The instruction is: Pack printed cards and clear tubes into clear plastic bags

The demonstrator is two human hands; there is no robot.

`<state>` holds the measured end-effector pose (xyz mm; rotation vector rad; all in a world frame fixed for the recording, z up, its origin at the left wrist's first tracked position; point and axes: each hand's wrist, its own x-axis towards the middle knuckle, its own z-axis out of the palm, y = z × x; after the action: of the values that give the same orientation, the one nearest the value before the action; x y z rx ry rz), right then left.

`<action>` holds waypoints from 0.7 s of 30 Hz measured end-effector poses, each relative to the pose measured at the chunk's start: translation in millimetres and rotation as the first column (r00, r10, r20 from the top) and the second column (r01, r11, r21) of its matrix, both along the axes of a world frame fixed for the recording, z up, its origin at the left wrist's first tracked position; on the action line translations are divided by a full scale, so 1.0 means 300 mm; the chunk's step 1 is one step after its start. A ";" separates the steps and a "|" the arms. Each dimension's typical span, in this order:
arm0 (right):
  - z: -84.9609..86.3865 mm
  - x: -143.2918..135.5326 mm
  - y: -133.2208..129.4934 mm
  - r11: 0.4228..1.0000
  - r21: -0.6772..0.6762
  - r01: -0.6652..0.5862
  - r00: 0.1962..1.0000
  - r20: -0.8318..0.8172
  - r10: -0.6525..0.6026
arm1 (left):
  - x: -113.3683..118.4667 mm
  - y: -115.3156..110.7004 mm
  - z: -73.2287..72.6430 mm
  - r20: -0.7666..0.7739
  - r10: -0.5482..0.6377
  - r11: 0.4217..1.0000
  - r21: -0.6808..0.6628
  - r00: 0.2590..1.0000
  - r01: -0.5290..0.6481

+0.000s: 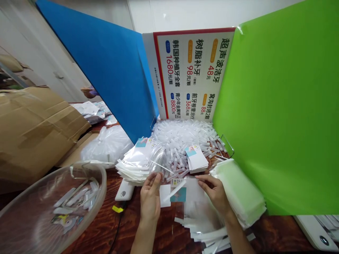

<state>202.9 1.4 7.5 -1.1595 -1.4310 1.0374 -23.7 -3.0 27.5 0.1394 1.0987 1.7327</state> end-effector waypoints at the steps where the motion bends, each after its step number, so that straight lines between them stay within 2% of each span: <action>1: -0.006 -0.005 0.000 1.000 -0.012 0.011 0.999 -0.030 -0.012 | 0.004 -0.007 -0.004 -0.024 -0.023 1.000 -0.015 0.999 0.022; 5: -0.022 -0.047 0.000 0.995 -0.094 0.015 0.986 -0.167 -0.031 | 0.018 -0.034 -0.029 -0.152 -0.136 0.990 -0.042 0.979 0.131; 9: -0.014 -0.129 -0.019 0.986 -0.146 -0.085 0.938 -0.345 0.030 | 0.058 -0.058 -0.046 -0.315 -0.252 0.967 -0.048 0.915 0.249; 12: 0.001 -0.187 -0.034 0.961 -0.158 -0.226 0.877 -0.463 0.130 | 0.084 -0.066 -0.030 -0.433 -0.327 0.942 -0.079 0.840 0.326; 14: 0.014 -0.205 -0.035 0.952 -0.135 -0.274 0.859 -0.479 0.179 | 0.069 -0.058 0.005 -0.475 -0.384 0.918 -0.103 0.792 0.384; 17: 0.041 -0.190 -0.019 0.971 -0.069 -0.227 0.903 -0.389 0.184 | -0.034 -0.005 0.092 -0.572 -0.385 0.913 -0.125 0.724 0.388; 19: 0.061 -0.161 -0.003 0.980 -0.021 -0.198 0.943 -0.279 0.184 | -0.144 0.061 0.157 -0.724 -0.275 0.956 -0.136 0.633 0.259; 20: 0.070 -0.147 0.004 0.981 0.001 -0.196 0.958 -0.213 0.191 | -0.204 0.101 0.185 -0.819 -0.219 0.974 -0.152 0.530 0.167; 21: 0.077 -0.134 0.010 0.979 0.024 -0.201 0.970 -0.137 0.202 | -0.261 0.143 0.208 -0.908 -0.191 0.982 -0.176 0.372 0.075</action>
<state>162.6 4.6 30.6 -0.9286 -1.4621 1.2266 -102.1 40.0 89.9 1.2567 1.9155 1.3690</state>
